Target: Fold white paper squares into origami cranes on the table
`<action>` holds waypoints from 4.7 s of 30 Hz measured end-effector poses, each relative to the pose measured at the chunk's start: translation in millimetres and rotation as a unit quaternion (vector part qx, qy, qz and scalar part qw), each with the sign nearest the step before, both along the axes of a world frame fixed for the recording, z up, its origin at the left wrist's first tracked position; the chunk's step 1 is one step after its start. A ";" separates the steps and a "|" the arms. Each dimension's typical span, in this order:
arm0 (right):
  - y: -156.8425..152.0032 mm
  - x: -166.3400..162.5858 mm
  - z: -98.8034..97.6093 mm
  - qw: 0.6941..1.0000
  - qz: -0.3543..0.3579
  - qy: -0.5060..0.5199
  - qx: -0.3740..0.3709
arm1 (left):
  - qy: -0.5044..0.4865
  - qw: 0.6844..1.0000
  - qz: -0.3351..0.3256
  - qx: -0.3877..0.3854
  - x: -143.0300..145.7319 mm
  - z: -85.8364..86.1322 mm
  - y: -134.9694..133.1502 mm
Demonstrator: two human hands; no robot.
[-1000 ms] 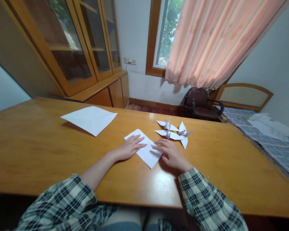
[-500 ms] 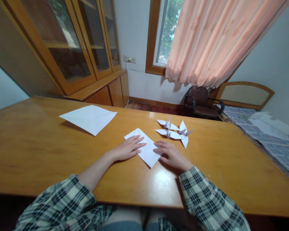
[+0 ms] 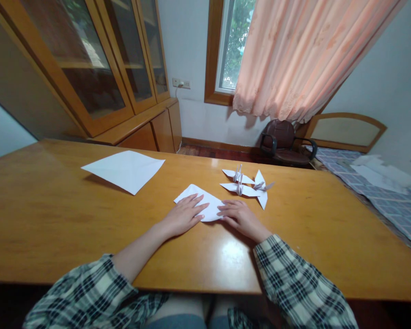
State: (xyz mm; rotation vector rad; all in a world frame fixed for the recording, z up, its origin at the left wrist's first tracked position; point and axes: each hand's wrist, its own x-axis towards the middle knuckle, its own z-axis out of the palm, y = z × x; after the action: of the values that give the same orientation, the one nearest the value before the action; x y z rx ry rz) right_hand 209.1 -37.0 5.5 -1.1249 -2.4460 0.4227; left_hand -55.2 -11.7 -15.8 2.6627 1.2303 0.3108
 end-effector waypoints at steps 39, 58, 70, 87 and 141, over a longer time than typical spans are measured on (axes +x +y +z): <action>15.2 -22.1 -13.5 0.974 -0.215 0.014 0.067 | -0.002 0.999 0.007 0.034 14.1 -16.2 -7.7; -17.7 -21.8 -4.1 0.995 0.094 0.032 0.007 | 0.009 1.000 -0.006 -0.001 9.2 -5.0 -4.8; -13.4 -2.0 -4.7 0.999 0.023 0.023 -0.027 | 0.029 0.998 -0.012 -0.046 4.6 -4.6 -0.4; 10.0 17.7 -16.6 0.995 -0.067 -0.023 0.075 | 0.028 1.000 -0.001 -0.015 7.5 -1.5 -6.3; 2.4 -4.4 -14.5 0.966 -0.130 0.172 -0.146 | -0.163 0.963 0.201 -0.069 4.7 5.8 5.1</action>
State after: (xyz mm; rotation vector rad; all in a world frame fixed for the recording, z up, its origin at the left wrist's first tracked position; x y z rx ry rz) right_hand 204.7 -34.6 -9.1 -1.3405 -1.9484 0.8366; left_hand -50.5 -6.6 -10.0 2.1192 1.5988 0.6641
